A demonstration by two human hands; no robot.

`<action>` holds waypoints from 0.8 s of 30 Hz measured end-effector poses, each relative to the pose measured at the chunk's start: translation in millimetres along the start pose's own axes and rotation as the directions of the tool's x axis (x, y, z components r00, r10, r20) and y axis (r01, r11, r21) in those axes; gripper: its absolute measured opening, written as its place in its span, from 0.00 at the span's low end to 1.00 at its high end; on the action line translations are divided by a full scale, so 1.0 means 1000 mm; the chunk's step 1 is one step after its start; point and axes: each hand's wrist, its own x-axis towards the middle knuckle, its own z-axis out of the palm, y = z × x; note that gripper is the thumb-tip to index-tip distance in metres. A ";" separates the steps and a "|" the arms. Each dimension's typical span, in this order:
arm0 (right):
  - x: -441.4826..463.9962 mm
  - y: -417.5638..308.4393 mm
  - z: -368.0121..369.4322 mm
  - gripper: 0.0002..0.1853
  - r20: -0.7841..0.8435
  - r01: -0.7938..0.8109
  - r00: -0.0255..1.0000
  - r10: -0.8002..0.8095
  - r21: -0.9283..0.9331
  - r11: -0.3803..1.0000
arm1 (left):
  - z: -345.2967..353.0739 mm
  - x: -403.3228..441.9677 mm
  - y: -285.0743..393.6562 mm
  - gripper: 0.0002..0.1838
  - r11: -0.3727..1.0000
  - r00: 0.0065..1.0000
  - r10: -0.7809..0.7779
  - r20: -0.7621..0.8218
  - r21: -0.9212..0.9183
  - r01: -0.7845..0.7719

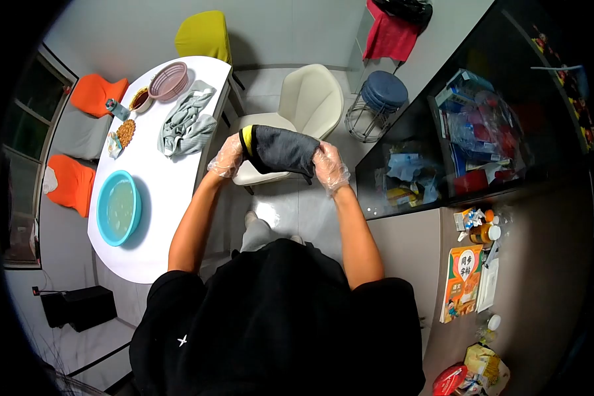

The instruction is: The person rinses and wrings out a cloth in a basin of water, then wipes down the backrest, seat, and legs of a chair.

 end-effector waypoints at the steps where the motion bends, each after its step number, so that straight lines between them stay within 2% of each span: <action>1: 0.002 -0.009 0.006 0.20 0.008 0.030 1.000 -0.030 0.026 0.999 | 0.009 -0.001 0.003 0.17 0.850 0.973 -0.231 -0.014 -0.490 0.194; 2: 0.005 -0.015 0.006 0.15 0.025 0.003 1.000 0.000 -0.118 0.993 | 0.010 0.000 0.006 0.22 0.863 0.955 -0.298 0.002 -0.426 0.270; 3: 0.010 -0.017 0.009 0.15 0.027 0.027 0.999 -0.024 -0.142 0.989 | 0.010 0.002 0.002 0.20 0.850 0.922 -0.388 -0.005 -0.387 0.356; 5: 0.022 -0.019 0.020 0.17 0.028 0.080 0.997 -0.076 -0.191 0.978 | 0.008 0.001 -0.003 0.18 0.779 0.873 -0.483 0.060 -0.425 0.460; 6: 0.027 -0.029 0.029 0.22 0.043 0.235 0.971 -0.234 -0.336 0.912 | 0.010 0.003 -0.007 0.17 0.705 0.840 -0.538 0.068 -0.509 0.493; 7: 0.033 -0.038 0.033 0.23 0.077 0.233 0.972 -0.222 -0.415 0.879 | 0.010 0.005 -0.004 0.17 0.678 0.833 -0.546 0.090 -0.535 0.503; 9: 0.042 -0.050 0.040 0.24 0.139 0.226 0.974 -0.178 -0.566 0.793 | 0.005 0.009 -0.006 0.19 0.722 0.878 -0.463 0.123 -0.521 0.455; 10: 0.048 -0.051 0.044 0.22 0.157 0.261 0.965 -0.208 -0.613 0.745 | 0.001 0.012 -0.012 0.19 0.746 0.890 -0.436 0.129 -0.501 0.438; 12: 0.065 -0.053 0.045 0.18 0.140 0.176 0.984 -0.108 -0.756 0.630 | -0.007 0.019 -0.017 0.19 0.771 0.896 -0.420 0.142 -0.464 0.435; 15: 0.091 -0.050 0.045 0.12 0.127 0.087 0.991 0.048 -0.868 0.488 | -0.010 0.028 -0.051 0.18 0.896 0.936 -0.351 0.021 -0.281 0.342; 16: 0.101 -0.048 0.044 0.12 0.127 0.064 0.985 0.117 -0.896 0.439 | -0.008 0.032 -0.057 0.13 0.963 0.966 -0.220 -0.140 -0.188 0.192; 17: 0.110 -0.045 0.044 0.11 0.126 0.045 0.975 0.184 -0.921 0.388 | -0.009 0.034 -0.064 0.12 0.935 0.946 -0.310 -0.097 -0.211 0.285; 18: 0.117 -0.041 0.048 0.12 0.066 -0.027 0.975 0.213 -0.913 0.406 | -0.017 0.037 -0.048 0.11 0.897 0.916 -0.398 -0.050 -0.231 0.377; 19: 0.125 -0.037 0.051 0.12 0.025 -0.068 0.969 0.246 -0.929 0.364 | -0.024 0.039 -0.033 0.12 0.850 0.877 -0.480 -0.001 -0.246 0.465; 20: 0.133 -0.033 0.053 0.13 -0.018 -0.110 0.961 0.277 -0.941 0.320 | -0.028 0.042 -0.018 0.21 0.797 0.836 -0.529 0.145 -0.253 0.548; 21: 0.140 -0.029 0.055 0.13 -0.062 -0.151 0.950 0.306 -0.950 0.274 | -0.028 0.046 -0.015 0.28 0.689 0.726 -0.598 0.340 -0.245 0.682; 23: 0.152 -0.021 0.064 0.16 -0.165 -0.221 0.953 0.255 -0.952 0.210 | -0.027 0.051 -0.020 0.31 0.659 0.660 -0.500 0.561 -0.247 0.710; 24: 0.157 -0.018 0.067 0.17 -0.212 -0.256 0.950 0.228 -0.949 0.182 | -0.020 0.052 -0.023 0.31 0.671 0.719 -0.455 0.525 -0.328 0.664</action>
